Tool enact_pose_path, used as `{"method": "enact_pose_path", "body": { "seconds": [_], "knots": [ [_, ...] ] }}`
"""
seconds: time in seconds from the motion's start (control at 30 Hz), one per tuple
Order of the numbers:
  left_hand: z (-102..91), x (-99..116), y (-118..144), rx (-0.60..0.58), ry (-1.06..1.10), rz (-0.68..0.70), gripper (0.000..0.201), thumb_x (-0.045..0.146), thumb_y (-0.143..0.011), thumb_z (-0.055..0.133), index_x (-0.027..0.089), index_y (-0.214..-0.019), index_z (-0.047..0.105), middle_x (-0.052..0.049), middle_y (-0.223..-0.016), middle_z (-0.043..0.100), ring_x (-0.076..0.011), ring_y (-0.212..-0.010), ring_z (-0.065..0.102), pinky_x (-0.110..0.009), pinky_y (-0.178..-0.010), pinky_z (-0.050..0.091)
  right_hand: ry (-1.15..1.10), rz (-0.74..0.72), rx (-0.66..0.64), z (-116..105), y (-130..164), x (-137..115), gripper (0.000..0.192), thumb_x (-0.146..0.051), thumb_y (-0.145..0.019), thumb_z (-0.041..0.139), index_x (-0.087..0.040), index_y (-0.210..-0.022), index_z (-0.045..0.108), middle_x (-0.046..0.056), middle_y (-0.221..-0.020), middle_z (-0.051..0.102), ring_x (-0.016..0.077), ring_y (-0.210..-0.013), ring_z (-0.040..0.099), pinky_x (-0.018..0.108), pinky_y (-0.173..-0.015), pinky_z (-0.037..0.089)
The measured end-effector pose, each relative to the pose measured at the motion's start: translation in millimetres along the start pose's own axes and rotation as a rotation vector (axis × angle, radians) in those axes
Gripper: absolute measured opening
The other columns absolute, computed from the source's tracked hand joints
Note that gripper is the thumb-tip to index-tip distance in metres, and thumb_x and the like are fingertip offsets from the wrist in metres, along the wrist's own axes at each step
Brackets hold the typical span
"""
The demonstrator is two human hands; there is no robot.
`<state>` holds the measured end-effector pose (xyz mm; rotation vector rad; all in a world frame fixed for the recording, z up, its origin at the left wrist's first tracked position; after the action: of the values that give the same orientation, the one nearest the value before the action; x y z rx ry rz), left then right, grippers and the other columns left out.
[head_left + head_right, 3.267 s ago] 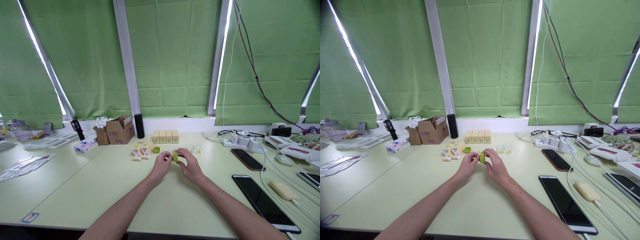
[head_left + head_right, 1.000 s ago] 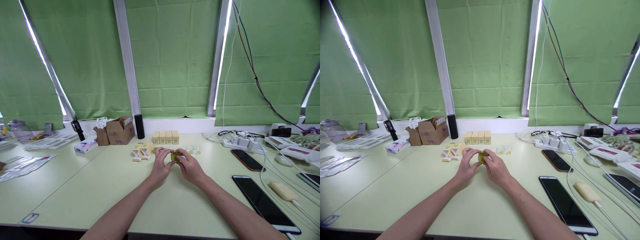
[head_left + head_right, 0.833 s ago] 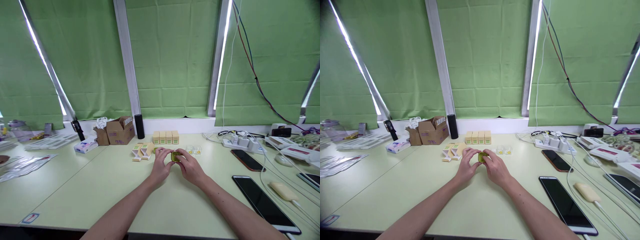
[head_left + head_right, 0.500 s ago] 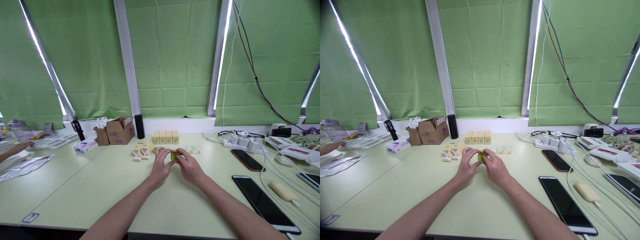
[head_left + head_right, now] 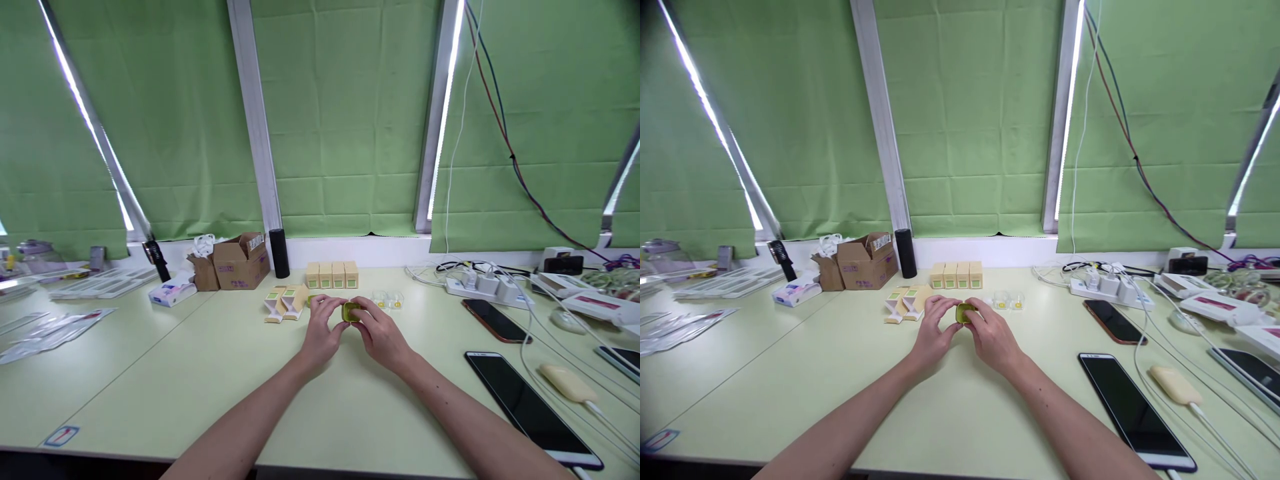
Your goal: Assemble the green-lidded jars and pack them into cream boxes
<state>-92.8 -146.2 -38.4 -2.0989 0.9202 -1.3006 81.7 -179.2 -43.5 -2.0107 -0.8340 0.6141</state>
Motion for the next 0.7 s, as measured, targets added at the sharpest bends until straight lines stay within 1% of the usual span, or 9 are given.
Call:
{"method": "enact_pose_path", "body": {
  "seconds": [0.13, 0.53, 0.7],
  "knots": [
    [0.3, -1.1, 0.3, 0.000, -0.006, 0.001, 0.044, 0.008, -0.083, 0.069, 0.026, -0.123, 0.066, -0.008, -0.122, 0.068, -0.0279, -0.127, 0.047, -0.049, -0.108, 0.045, -0.016, 0.001, 0.010, -0.3, 0.0, 0.0, 0.031, -0.009, -0.101, 0.042, -0.022, -0.123, 0.059, 0.016, -0.130, 0.061, 0.0263, -0.118, 0.065, 0.040, -0.088, 0.062],
    [0.5, 1.2, 0.6, 0.009, 0.006, -0.002, 0.043, 0.009, -0.083, 0.069, 0.026, -0.123, 0.067, -0.008, -0.121, 0.068, -0.0284, -0.126, 0.047, -0.051, -0.108, 0.045, -0.006, -0.010, -0.008, -0.3, 0.5, 0.1, 0.032, -0.007, -0.100, 0.042, -0.021, -0.122, 0.061, 0.016, -0.130, 0.059, 0.0252, -0.112, 0.065, 0.039, -0.086, 0.062],
    [1.1, -1.3, 1.4, 0.005, -0.002, -0.001, 0.044, 0.010, -0.085, 0.069, 0.026, -0.125, 0.066, -0.009, -0.121, 0.068, -0.0282, -0.127, 0.045, -0.051, -0.108, 0.045, -0.022, 0.001, -0.017, 1.1, 1.4, 0.6, 0.032, -0.007, -0.100, 0.041, -0.022, -0.120, 0.062, 0.016, -0.132, 0.057, 0.0258, -0.114, 0.064, 0.042, -0.088, 0.061]
  ]
}}
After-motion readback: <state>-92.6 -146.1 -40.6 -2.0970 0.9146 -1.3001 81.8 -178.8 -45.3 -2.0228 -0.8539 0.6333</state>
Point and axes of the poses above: each hand's wrist, its own y-axis away from the middle knuckle, its own z-axis out of the palm, x = y × z, the point moved 2 cm from there along -y, towards the middle knuckle
